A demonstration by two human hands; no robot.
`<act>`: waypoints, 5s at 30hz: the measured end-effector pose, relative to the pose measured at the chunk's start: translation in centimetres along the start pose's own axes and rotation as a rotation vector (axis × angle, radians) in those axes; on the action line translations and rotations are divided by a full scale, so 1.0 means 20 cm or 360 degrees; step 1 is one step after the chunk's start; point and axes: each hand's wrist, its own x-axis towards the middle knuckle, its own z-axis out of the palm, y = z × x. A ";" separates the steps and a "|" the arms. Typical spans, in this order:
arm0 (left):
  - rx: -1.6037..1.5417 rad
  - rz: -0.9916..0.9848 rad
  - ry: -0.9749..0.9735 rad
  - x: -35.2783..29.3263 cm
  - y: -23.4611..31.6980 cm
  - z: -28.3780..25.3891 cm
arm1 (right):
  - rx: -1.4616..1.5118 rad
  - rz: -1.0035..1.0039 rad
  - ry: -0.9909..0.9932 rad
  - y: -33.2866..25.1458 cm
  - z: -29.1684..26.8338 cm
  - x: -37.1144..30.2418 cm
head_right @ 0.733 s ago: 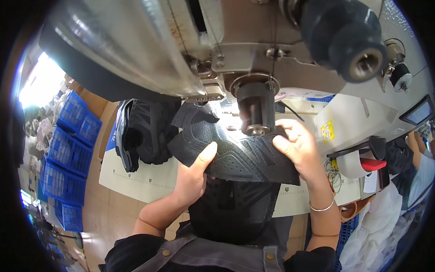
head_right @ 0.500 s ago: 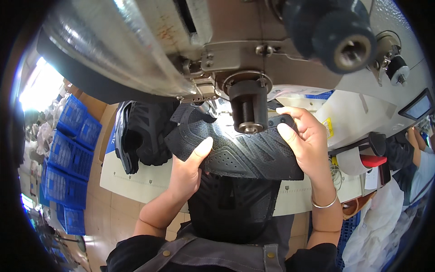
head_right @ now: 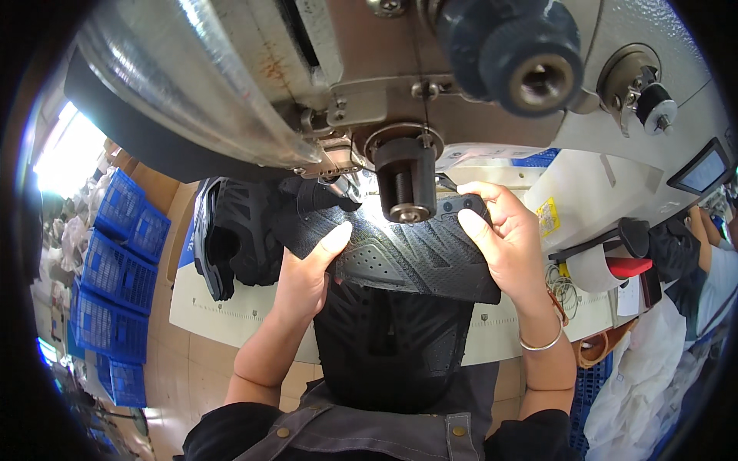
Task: The recorder is using a heavy-duty industrial sewing machine to stitch together black leather or synthetic shoe upper components in a factory setting.
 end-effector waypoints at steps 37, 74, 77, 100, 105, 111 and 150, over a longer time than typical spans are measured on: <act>-0.0053 -0.0549 -0.0376 -0.11 0.08 -0.24 | 0.0085 0.0577 -0.0379 0.20 -0.13 -0.04; 0.0258 0.0191 -0.0277 0.27 0.14 -0.15 | 0.0241 0.0147 0.0185 0.10 0.02 -0.07; 0.0246 0.0028 -0.0215 0.28 0.13 -0.17 | 0.0237 0.0109 0.0195 0.10 0.03 -0.03; 0.0328 0.0106 0.0878 -0.13 0.23 -1.25 | -0.0703 0.0134 -0.0118 0.20 -0.08 -0.20; 0.0359 0.0199 0.0934 -0.07 0.18 -1.25 | -0.1310 0.0124 -0.0061 0.19 0.06 -0.40; 0.1608 0.0697 0.1432 -0.04 0.19 -1.15 | -0.1271 0.0423 -0.0030 0.26 0.01 -0.43; 0.0232 -0.0324 -0.0605 -0.27 -0.14 -0.35 | -0.1636 -0.0415 0.0236 0.33 0.11 -0.24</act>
